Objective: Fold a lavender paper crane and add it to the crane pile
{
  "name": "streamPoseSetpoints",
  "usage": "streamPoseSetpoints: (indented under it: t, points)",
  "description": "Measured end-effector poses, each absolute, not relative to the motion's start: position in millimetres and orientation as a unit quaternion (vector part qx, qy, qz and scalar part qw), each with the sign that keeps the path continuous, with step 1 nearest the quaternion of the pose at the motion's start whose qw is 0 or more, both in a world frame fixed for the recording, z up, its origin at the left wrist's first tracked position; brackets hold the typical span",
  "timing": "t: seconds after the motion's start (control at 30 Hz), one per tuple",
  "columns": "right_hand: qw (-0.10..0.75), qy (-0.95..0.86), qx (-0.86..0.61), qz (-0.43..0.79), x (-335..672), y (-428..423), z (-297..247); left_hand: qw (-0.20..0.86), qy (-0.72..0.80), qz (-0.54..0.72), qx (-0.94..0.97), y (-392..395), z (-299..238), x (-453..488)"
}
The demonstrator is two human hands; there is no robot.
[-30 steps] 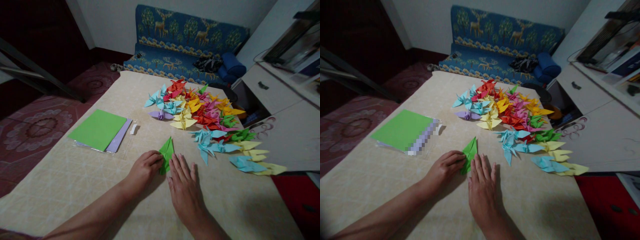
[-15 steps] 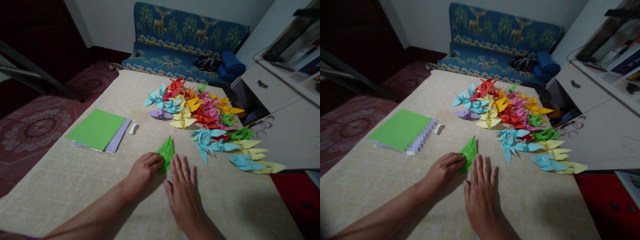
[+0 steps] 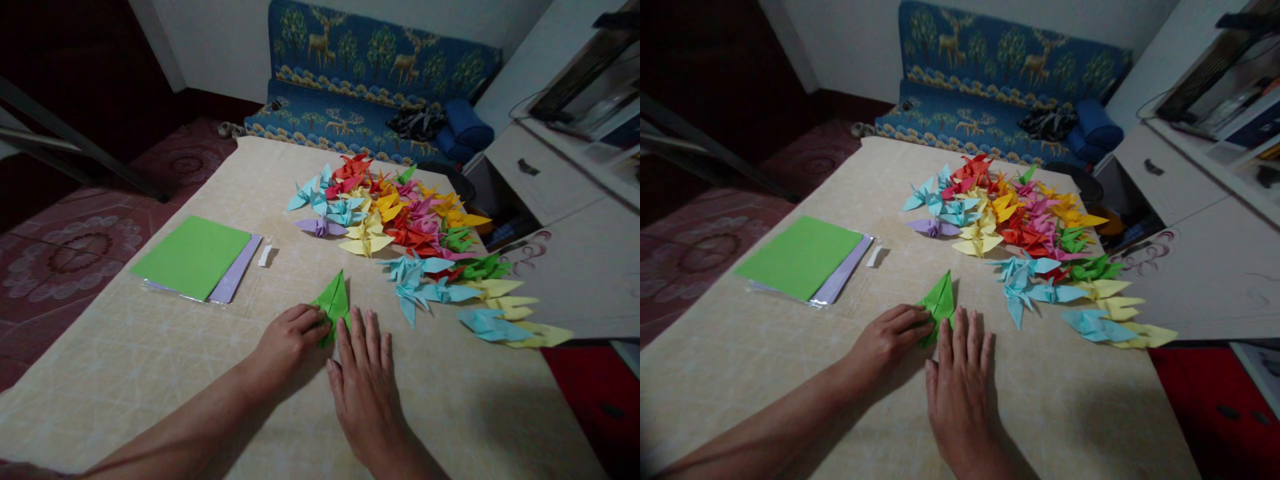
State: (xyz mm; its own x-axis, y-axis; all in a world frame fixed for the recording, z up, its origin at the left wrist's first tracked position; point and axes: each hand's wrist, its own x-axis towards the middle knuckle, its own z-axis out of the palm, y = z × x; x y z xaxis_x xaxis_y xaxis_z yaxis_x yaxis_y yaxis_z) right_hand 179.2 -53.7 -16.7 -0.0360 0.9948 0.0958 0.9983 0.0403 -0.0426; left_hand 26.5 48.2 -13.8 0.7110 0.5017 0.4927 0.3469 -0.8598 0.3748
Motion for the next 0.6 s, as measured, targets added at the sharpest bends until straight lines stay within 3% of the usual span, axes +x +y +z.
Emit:
streamPoseSetpoints:
  t: [0.6]
  points:
    - [0.078,-0.727,-0.682,-0.014,175.8,-56.9,-10.2,0.129,0.235,0.330,0.905,45.5,-13.4,27.1]
